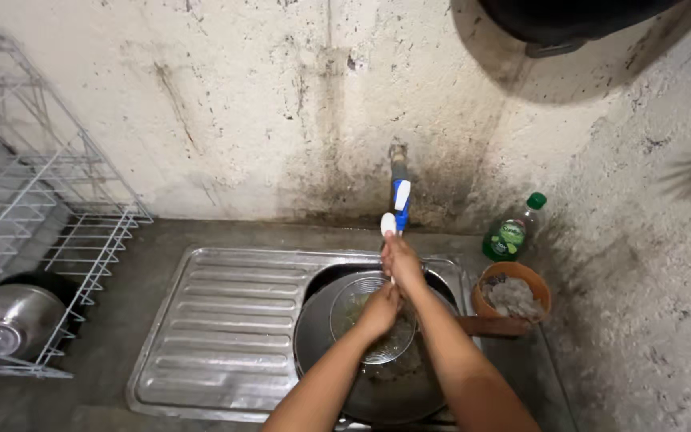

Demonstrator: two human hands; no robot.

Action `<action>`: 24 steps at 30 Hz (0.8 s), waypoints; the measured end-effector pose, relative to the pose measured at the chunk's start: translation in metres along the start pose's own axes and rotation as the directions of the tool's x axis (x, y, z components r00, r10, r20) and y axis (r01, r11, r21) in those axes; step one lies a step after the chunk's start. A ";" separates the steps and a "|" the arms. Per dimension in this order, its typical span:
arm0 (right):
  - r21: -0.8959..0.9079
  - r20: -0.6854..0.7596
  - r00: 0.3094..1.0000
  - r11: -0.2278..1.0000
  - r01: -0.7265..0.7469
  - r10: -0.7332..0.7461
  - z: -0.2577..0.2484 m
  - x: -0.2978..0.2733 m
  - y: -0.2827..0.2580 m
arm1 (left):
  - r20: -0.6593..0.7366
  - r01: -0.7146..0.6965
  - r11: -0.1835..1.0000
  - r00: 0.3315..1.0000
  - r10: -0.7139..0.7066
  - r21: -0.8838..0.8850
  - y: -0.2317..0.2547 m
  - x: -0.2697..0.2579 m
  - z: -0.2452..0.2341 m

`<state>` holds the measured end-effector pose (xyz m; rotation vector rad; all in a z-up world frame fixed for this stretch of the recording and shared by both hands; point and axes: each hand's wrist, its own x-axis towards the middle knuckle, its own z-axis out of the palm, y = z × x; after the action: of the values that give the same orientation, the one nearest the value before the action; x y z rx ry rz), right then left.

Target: The person takes a saucepan, fills it with water from a dispenser, and places it on a gas stove. They open a box of milk powder and its foil packet, wash a spoon at the sink, and scoop milk powder into a glass.

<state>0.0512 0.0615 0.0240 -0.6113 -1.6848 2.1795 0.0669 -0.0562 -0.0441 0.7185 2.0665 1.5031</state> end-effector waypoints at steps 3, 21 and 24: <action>0.227 0.017 0.998 0.971 -0.069 0.067 0.000 -0.007 -0.007 | 0.188 0.031 0.995 0.982 -0.013 -0.090 0.002 -0.011 -0.019; 0.014 0.037 0.995 0.996 -0.090 0.089 0.000 -0.026 -0.041 | -0.354 -0.321 0.879 0.824 0.443 0.353 0.206 0.007 -0.107; -0.052 -0.012 0.985 0.983 -0.175 0.175 -0.001 -0.035 -0.052 | -0.276 -0.240 0.826 0.864 0.422 0.511 0.255 0.004 -0.111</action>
<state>0.0810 0.0579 0.0792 -0.8091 -1.7497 2.2533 0.0249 -0.0663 0.2311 1.0950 2.7700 1.4183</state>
